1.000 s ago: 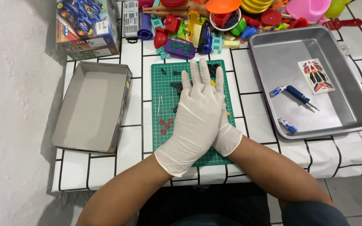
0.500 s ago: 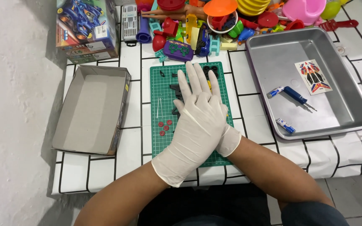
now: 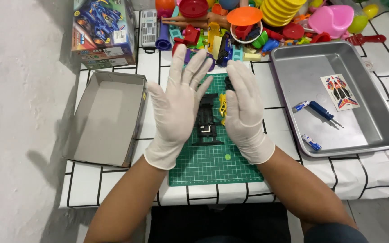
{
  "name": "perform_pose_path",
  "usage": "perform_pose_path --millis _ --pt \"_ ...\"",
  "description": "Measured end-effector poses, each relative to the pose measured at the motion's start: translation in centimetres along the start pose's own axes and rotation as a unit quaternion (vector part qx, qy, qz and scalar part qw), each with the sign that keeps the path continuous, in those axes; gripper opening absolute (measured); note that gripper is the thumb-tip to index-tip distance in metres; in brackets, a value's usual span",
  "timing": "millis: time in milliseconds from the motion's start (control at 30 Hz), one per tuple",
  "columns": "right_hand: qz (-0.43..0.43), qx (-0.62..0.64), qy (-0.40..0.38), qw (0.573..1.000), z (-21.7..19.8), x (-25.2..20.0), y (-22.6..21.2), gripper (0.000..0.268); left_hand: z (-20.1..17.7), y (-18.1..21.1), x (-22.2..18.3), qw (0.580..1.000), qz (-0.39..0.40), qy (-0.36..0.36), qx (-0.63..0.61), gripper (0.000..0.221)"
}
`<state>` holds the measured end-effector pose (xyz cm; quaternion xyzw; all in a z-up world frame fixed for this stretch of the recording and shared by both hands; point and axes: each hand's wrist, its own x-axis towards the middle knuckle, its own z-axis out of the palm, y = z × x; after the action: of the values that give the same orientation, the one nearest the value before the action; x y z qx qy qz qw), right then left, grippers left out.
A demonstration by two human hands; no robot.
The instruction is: Assembling a mini 4WD toy car by fitting gears, axles, and chassis components together on an assembly mat.
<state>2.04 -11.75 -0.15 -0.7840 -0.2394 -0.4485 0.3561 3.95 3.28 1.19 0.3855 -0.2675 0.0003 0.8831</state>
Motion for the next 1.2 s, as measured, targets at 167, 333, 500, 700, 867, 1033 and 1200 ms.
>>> perform_pose_path --millis 167,333,500,700,867,1033,1200 --pt "-0.035 0.098 -0.016 0.994 -0.5 -0.4 -1.7 0.034 -1.7 -0.2 0.6 0.993 -0.047 -0.039 -0.106 0.108" --pt "-0.05 0.124 -0.071 0.989 0.3 -1.0 -2.3 0.023 -0.6 0.3 -0.3 0.996 0.014 -0.073 -0.049 0.103" --pt "0.003 0.132 -0.116 0.984 0.3 -1.3 -2.9 0.023 0.8 1.0 -1.3 0.994 0.043 -0.093 0.032 0.101" --pt "0.094 0.133 -0.153 0.975 0.5 -1.9 -2.5 0.04 2.3 0.8 -2.5 0.98 0.088 -0.13 0.123 0.104" --pt "0.088 0.169 -0.174 0.966 0.6 -2.3 -2.5 0.032 2.1 1.4 -2.7 0.97 0.046 -0.138 0.193 0.111" --pt "0.075 0.192 -0.166 0.964 0.4 -2.1 -2.5 0.02 2.1 1.3 -2.8 0.971 0.04 -0.152 0.18 0.107" --pt "0.079 0.211 -0.177 0.958 -0.1 -1.8 -2.1 0.017 1.9 1.5 -2.6 0.977 0.008 -0.144 0.154 0.108"
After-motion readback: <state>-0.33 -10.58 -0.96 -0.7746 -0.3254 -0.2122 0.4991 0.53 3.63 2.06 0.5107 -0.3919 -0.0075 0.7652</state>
